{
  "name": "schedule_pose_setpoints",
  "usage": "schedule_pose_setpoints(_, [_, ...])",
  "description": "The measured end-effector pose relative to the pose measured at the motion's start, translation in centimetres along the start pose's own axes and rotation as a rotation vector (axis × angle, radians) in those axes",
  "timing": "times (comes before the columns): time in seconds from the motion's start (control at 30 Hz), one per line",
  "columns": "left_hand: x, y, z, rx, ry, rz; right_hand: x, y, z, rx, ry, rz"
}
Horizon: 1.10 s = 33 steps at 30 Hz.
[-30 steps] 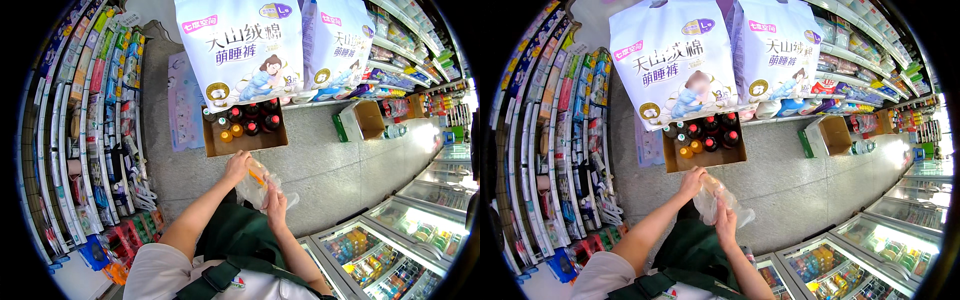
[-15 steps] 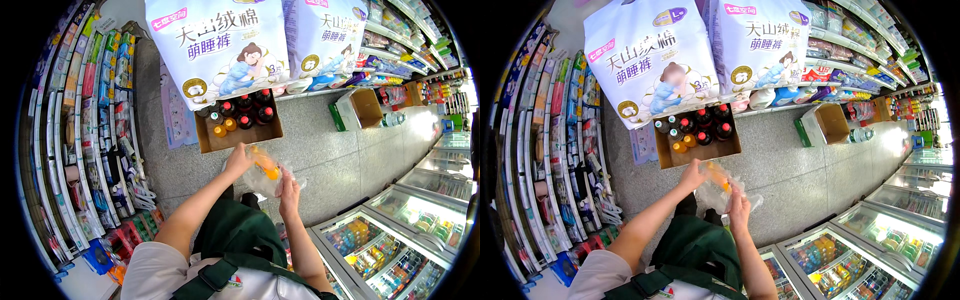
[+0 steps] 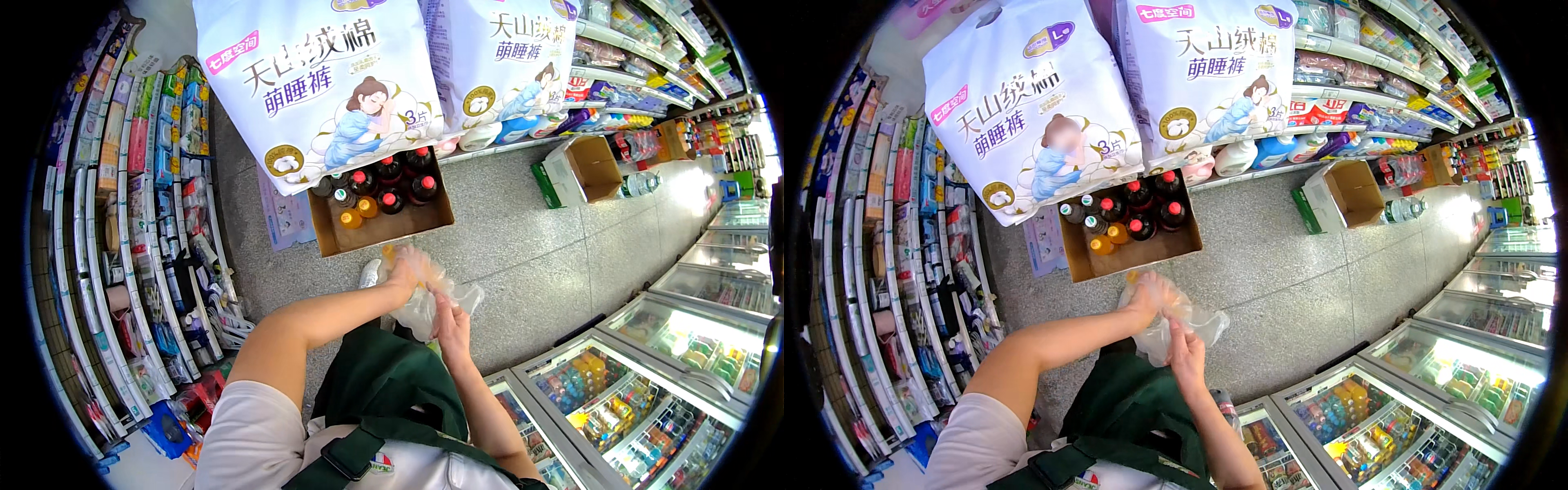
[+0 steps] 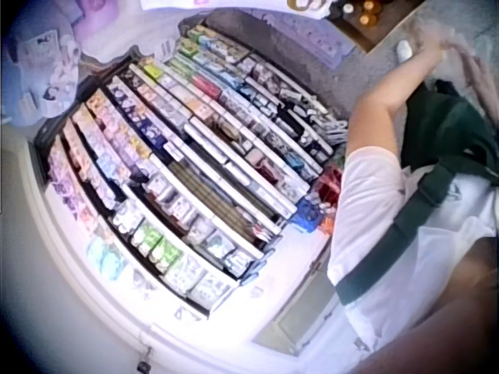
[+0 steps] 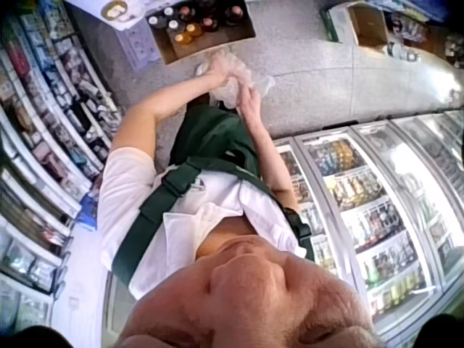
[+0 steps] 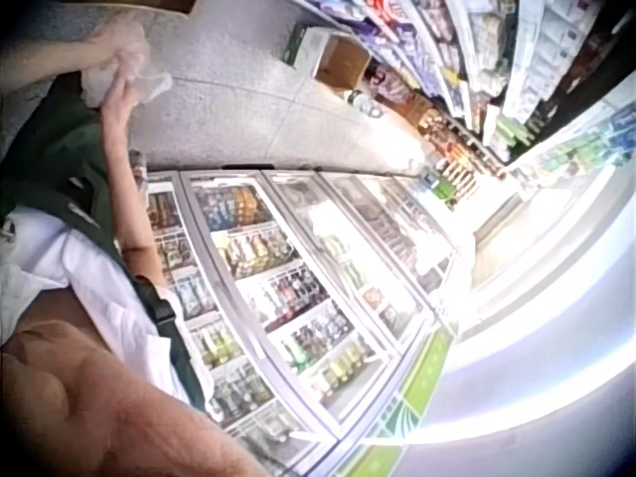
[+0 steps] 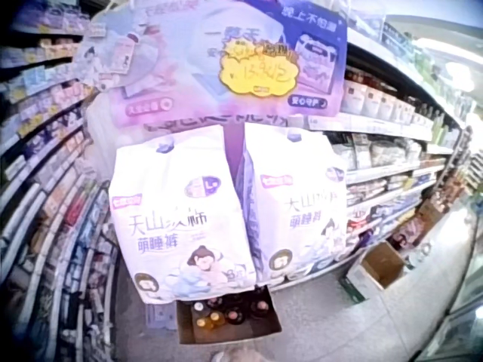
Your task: The person moves multiple shrink-wrapped packs of bottled beverages from a refrigerated display case to a cardboard box on the floor. They also handle a smaller pack of orange bottles and a large water jug, placing them into the box. The person walks between the cooler and the box repeatedly to transfer the items.
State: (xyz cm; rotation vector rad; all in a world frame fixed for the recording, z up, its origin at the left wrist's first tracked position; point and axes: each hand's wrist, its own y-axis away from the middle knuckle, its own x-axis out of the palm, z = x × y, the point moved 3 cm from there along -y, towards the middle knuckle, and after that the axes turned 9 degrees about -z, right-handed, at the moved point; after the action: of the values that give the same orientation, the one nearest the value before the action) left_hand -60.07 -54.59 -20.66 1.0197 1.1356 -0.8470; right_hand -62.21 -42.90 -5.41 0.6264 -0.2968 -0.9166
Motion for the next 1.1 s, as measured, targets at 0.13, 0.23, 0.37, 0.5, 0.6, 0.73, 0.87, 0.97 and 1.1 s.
schedule_pose_setpoints(0.13, [3.0,-1.1,-1.0,0.207,-0.343,0.012,-0.9,-0.2,-1.0,-0.001,-0.059,-0.066])
schedule_pose_setpoints(0.23, [1.0,-1.4,-1.3,0.257,-0.274,-0.011,-1.6,-0.4,-0.7,-0.009,-0.063,-0.103])
schedule_pose_setpoints(0.37, [-0.5,-0.3,-2.3,0.259,0.021,-0.047,-2.1,-0.7,0.1,-0.039,-0.052,-0.128])
schedule_pose_setpoints(0.5, [-2.7,1.0,-2.5,0.393,0.452,-0.028,-4.4,-2.6,-2.1,-0.215,0.105,-0.199])
schedule_pose_setpoints(0.6, [-8.3,0.9,-2.2,0.39,0.505,0.207,-5.2,-3.8,-1.7,-0.19,0.271,-0.246])
schedule_pose_setpoints(0.73, [-14.3,3.2,0.5,0.081,0.936,-0.043,-6.9,-6.6,-3.7,-0.234,0.44,-0.327])
schedule_pose_setpoints(0.87, [-19.7,7.3,7.6,-0.286,1.298,-0.216,-8.3,-8.4,-4.9,-0.271,0.552,-0.373])
schedule_pose_setpoints(0.97, [-19.0,8.7,11.6,-0.554,1.314,-0.323,-9.3,-9.3,-6.0,-0.328,0.56,-0.395])
schedule_pose_setpoints(1.1, [-13.4,7.2,13.3,-0.643,1.152,-0.487,-10.1,-9.7,-6.7,-0.208,0.579,-0.385])
